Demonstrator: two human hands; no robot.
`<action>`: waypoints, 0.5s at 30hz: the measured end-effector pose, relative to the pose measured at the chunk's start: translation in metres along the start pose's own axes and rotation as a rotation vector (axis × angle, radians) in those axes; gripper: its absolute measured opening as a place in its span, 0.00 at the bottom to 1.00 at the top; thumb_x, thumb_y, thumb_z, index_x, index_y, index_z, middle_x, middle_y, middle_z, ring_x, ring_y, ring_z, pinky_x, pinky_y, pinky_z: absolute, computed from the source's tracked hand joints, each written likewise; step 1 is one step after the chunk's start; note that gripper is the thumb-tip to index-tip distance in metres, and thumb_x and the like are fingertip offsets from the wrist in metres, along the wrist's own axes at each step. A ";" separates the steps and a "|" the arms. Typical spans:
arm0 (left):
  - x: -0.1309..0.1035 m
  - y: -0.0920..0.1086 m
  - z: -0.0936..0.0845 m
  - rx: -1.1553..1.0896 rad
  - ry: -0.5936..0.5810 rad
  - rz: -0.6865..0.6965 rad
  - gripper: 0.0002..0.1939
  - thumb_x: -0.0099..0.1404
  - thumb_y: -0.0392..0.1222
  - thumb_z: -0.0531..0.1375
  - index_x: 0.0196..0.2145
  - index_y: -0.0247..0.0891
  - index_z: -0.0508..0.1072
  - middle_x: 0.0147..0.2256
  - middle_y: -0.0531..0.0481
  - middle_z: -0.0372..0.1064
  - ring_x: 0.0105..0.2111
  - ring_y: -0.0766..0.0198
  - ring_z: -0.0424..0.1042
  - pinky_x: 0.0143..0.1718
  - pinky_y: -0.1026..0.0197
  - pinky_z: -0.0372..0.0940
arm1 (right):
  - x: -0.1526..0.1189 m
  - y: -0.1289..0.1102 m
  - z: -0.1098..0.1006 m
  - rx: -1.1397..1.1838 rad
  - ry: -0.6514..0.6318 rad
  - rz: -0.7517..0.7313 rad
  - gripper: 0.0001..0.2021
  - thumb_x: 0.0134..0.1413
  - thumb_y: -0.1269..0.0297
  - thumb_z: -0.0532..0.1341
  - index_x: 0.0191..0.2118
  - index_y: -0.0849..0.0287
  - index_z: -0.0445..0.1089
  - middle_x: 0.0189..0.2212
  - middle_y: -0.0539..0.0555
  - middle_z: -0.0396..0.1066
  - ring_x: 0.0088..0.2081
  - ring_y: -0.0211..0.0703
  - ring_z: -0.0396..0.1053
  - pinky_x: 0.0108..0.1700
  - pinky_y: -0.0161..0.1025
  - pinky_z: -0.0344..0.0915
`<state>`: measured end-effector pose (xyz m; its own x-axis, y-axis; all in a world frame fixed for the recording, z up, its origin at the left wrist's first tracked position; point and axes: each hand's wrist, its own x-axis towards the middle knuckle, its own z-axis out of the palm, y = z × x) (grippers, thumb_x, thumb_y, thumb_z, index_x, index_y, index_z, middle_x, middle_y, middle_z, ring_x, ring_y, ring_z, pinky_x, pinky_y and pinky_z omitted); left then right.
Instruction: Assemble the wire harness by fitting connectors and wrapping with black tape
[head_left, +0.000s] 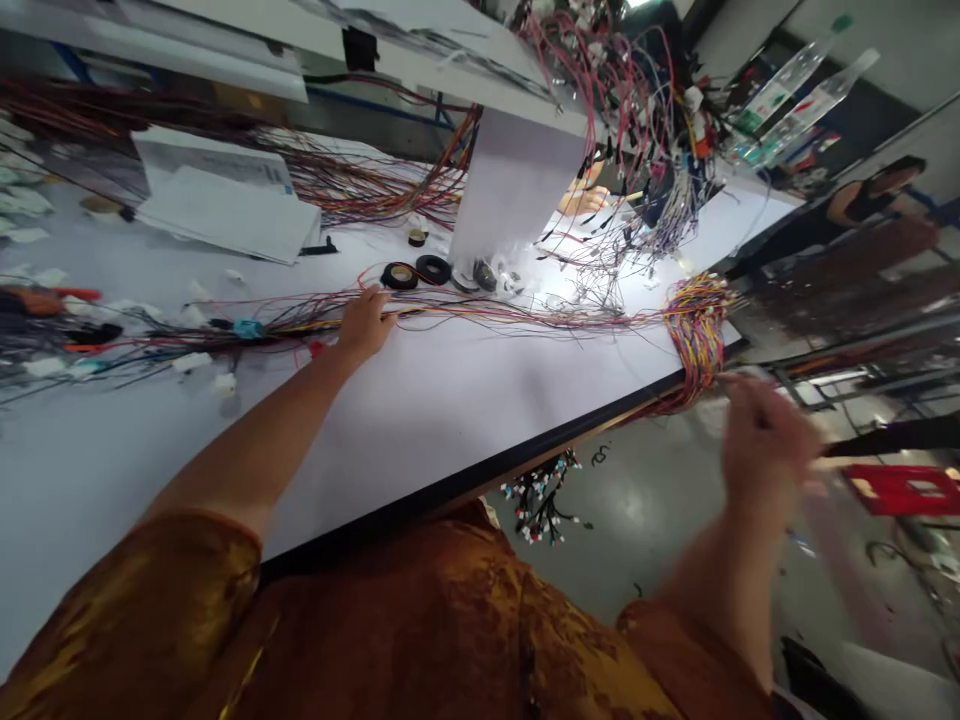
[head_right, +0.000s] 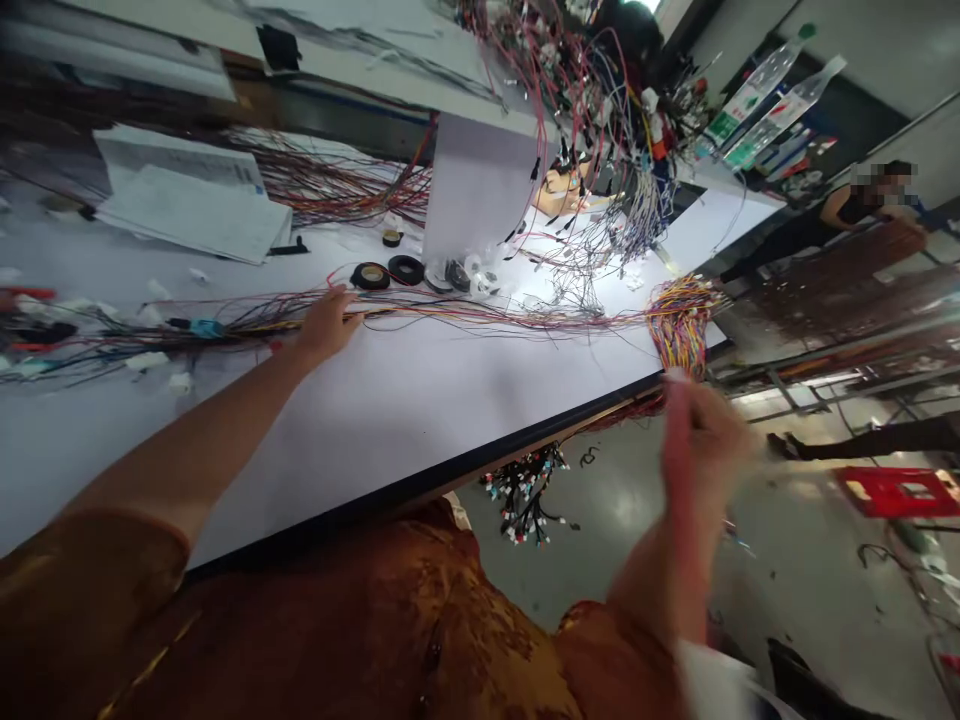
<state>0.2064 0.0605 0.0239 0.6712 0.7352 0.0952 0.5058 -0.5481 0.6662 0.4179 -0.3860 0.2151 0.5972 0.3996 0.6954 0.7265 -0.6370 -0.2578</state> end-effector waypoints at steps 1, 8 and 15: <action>-0.012 0.008 -0.005 -0.123 0.015 0.001 0.24 0.69 0.46 0.54 0.58 0.30 0.65 0.65 0.32 0.55 0.65 0.49 0.55 0.64 0.45 0.53 | -0.011 -0.018 0.021 0.108 -0.122 -0.008 0.15 0.61 0.55 0.57 0.38 0.55 0.79 0.36 0.58 0.79 0.39 0.51 0.76 0.42 0.49 0.69; -0.136 0.011 -0.034 -0.818 -0.844 -0.232 0.37 0.65 0.64 0.54 0.65 0.42 0.58 0.54 0.33 0.71 0.42 0.54 0.77 0.38 0.54 0.71 | -0.092 -0.140 0.166 0.502 -0.885 -0.170 0.10 0.62 0.60 0.57 0.32 0.51 0.74 0.34 0.52 0.78 0.37 0.46 0.74 0.44 0.44 0.69; -0.174 -0.016 -0.050 -0.007 -0.504 -0.141 0.29 0.65 0.59 0.48 0.51 0.41 0.77 0.44 0.45 0.78 0.41 0.51 0.77 0.42 0.53 0.70 | -0.081 -0.141 0.199 0.777 -0.923 -0.270 0.07 0.59 0.56 0.62 0.36 0.47 0.77 0.41 0.46 0.77 0.48 0.38 0.73 0.50 0.35 0.69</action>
<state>0.0546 -0.0389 0.0341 0.7751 0.5176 -0.3623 0.6077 -0.4538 0.6518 0.3344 -0.1976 0.0614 0.1842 0.9735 0.1355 0.6845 -0.0281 -0.7284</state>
